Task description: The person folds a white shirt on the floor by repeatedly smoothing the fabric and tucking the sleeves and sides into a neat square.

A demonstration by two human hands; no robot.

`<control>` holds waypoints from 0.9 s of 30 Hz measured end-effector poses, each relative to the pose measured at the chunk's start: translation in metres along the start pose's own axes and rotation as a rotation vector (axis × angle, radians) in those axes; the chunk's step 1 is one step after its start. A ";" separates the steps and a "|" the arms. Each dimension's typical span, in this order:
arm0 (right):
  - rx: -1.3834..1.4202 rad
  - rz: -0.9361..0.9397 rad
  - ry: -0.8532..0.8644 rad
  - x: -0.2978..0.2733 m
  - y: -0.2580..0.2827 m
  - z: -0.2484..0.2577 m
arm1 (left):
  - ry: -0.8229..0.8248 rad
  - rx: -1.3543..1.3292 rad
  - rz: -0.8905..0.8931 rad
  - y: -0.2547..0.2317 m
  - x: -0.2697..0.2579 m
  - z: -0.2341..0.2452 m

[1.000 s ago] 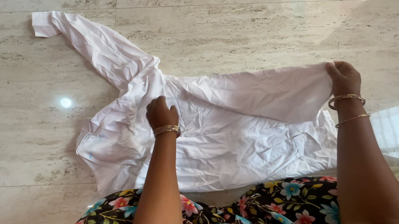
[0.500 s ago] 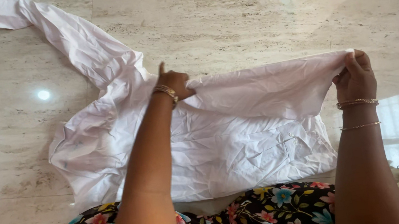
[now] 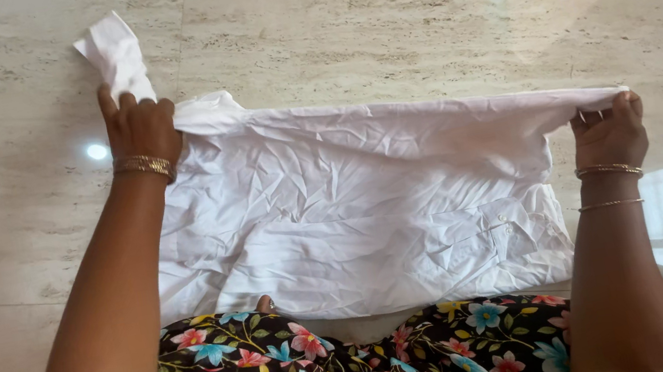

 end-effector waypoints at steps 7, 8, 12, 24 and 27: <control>-1.317 -0.402 0.078 0.014 0.008 0.087 | 0.561 -0.085 -0.235 -0.019 -0.133 -0.003; -1.511 -0.494 0.114 0.010 0.004 0.097 | 0.712 -0.071 -0.230 -0.025 -0.146 -0.014; -1.201 -0.651 0.024 -0.016 -0.009 0.106 | 0.828 0.102 -0.243 -0.039 -0.160 -0.037; -0.678 -0.360 0.218 -0.042 0.016 0.083 | 0.539 -0.215 0.081 0.014 -0.153 -0.023; -1.328 -0.496 0.407 -0.033 -0.017 0.090 | 0.665 -0.141 0.052 0.005 -0.153 -0.034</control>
Point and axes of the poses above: each hand's wrist, its own x-axis towards the middle knuckle, its own z-axis out of the back of the hand, y = z × x, the point moved 4 cm from there along x, towards the middle knuckle, and after that the axes turned 8 degrees about z, right-handed, at the moved point
